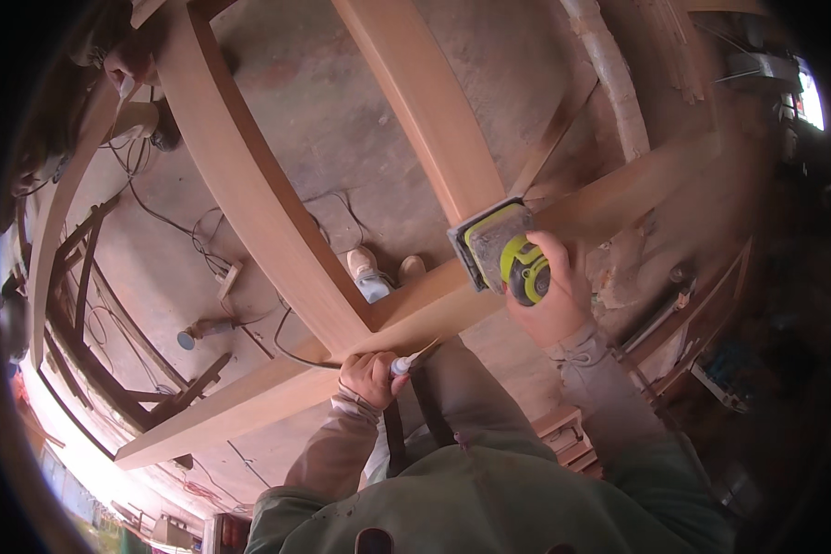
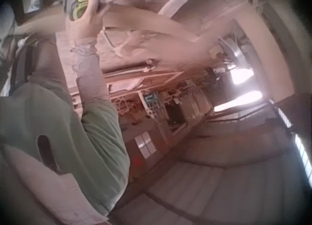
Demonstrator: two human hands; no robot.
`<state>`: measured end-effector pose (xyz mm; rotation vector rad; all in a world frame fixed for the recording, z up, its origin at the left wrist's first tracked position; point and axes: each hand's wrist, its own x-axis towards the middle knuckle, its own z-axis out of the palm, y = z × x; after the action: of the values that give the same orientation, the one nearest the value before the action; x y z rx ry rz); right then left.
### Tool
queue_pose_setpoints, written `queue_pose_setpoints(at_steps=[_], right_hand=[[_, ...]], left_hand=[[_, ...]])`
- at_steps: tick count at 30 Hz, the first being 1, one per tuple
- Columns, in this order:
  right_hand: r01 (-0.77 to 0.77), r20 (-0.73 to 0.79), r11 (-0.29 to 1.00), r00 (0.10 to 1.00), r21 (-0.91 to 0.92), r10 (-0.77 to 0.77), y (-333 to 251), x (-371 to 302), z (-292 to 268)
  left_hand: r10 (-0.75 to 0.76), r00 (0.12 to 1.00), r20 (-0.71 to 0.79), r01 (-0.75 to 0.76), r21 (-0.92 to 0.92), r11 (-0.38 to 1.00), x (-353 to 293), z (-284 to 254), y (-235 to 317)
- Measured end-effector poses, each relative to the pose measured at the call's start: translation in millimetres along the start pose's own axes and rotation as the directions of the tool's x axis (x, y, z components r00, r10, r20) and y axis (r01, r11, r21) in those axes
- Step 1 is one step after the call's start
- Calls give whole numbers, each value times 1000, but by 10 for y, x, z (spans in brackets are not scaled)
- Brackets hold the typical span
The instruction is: The person uses a corded electric sander to smooth the surfaces of wooden planks in a workshop. They move the sander along the length of the wood, repositioning the planks as needed to access different areas.
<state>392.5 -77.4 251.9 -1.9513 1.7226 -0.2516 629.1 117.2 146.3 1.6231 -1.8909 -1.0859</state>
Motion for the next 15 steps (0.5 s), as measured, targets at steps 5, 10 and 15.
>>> queue_pose_setpoints(at_steps=[5, 10, 15], right_hand=[[125, -62, 992, 990, -26, -127, -416, 976, 156], [167, -160, 982, 971, -89, -180, -700, 1990, 267], [141, -62, 987, 987, -80, -147, -821, 2198, 193]], left_hand=[[31, 1000, 1, -31, -84, 996, -27, -8, -30], [58, 998, 24, -56, -84, 995, -21, -27, -48], [42, 999, 31, -37, -142, 989, -17, -61, -50]])
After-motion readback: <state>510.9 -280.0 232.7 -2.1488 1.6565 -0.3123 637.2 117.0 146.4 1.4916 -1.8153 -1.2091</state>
